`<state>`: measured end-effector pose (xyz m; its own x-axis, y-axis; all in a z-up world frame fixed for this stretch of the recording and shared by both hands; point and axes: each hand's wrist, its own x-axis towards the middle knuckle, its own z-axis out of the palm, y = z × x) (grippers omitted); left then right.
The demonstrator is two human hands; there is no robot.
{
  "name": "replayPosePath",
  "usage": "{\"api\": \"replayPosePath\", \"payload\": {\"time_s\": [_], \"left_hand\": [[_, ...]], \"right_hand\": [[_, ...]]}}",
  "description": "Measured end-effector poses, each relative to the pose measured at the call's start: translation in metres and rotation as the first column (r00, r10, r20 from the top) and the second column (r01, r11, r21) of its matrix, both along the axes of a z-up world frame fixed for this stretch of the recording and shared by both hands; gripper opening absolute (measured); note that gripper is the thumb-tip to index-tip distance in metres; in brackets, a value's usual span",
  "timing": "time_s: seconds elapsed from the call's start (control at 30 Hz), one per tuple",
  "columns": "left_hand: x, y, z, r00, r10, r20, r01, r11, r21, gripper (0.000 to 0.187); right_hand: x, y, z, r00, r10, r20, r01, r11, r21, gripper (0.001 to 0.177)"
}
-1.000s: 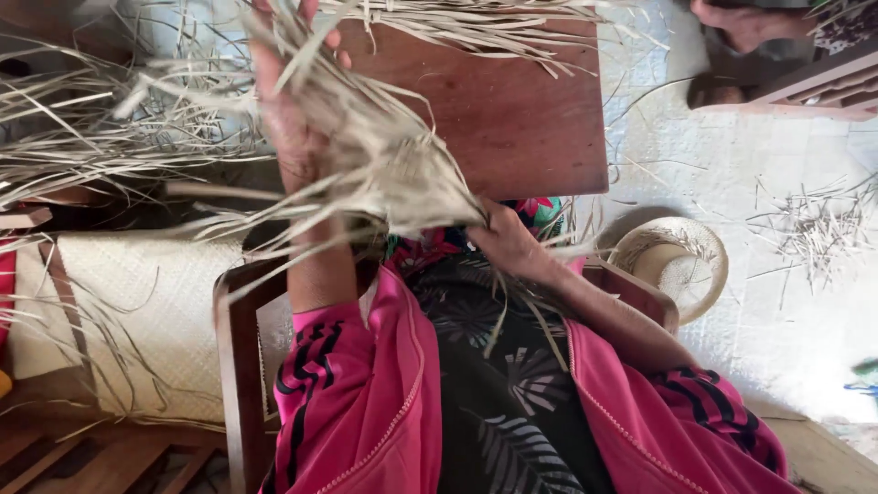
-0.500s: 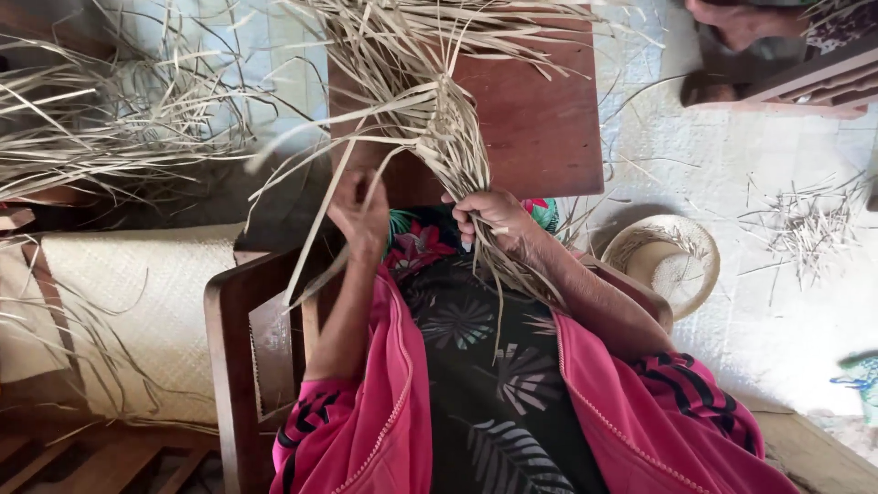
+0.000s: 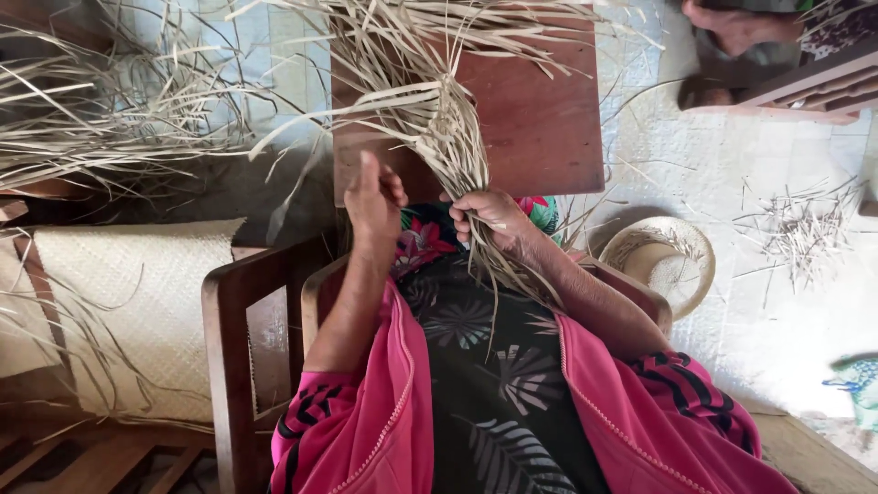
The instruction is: Weaving dried leaves together to create a handcrafted item like a mat or hat.
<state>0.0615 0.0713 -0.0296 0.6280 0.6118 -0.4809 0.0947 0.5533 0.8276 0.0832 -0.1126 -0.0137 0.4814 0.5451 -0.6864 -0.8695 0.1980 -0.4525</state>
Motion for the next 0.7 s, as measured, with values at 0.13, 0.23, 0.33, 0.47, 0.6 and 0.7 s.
{"api": "replayPosePath", "payload": {"time_s": [0.13, 0.23, 0.33, 0.47, 0.6, 0.7], "left_hand": [[-0.018, -0.022, 0.007, 1.0, -0.013, 0.003, 0.01, 0.867, 0.498, 0.035], [-0.014, -0.032, 0.007, 0.955, -0.234, 0.185, -0.01, 0.596, 0.803, 0.026], [0.0, -0.035, -0.003, 0.913, -0.31, 0.265, -0.059, 0.542, 0.838, 0.034], [0.019, -0.017, -0.056, 0.906, -0.357, 0.226, 0.05, 0.623, 0.781, 0.034], [0.015, -0.01, -0.06, 0.947, -0.235, 0.22, 0.042, 0.768, 0.639, 0.019], [0.018, -0.004, -0.07, 0.942, -0.193, 0.275, 0.019, 0.848, 0.53, 0.015]], "right_hand": [[-0.014, -0.003, -0.048, 1.0, -0.022, -0.013, 0.022, 0.999, -0.031, 0.011], [-0.013, 0.001, -0.063, 0.998, -0.06, 0.002, 0.06, 0.998, -0.035, 0.01], [-0.016, 0.006, -0.068, 0.996, -0.087, 0.019, 0.088, 0.995, -0.043, 0.01], [-0.013, 0.015, -0.022, 0.989, -0.079, 0.126, 0.099, 0.982, -0.162, 0.013], [-0.013, 0.025, -0.007, 0.978, -0.043, 0.203, 0.096, 0.961, -0.26, 0.014], [-0.017, 0.026, -0.032, 0.958, -0.023, 0.286, 0.102, 0.959, -0.265, 0.007]]}}
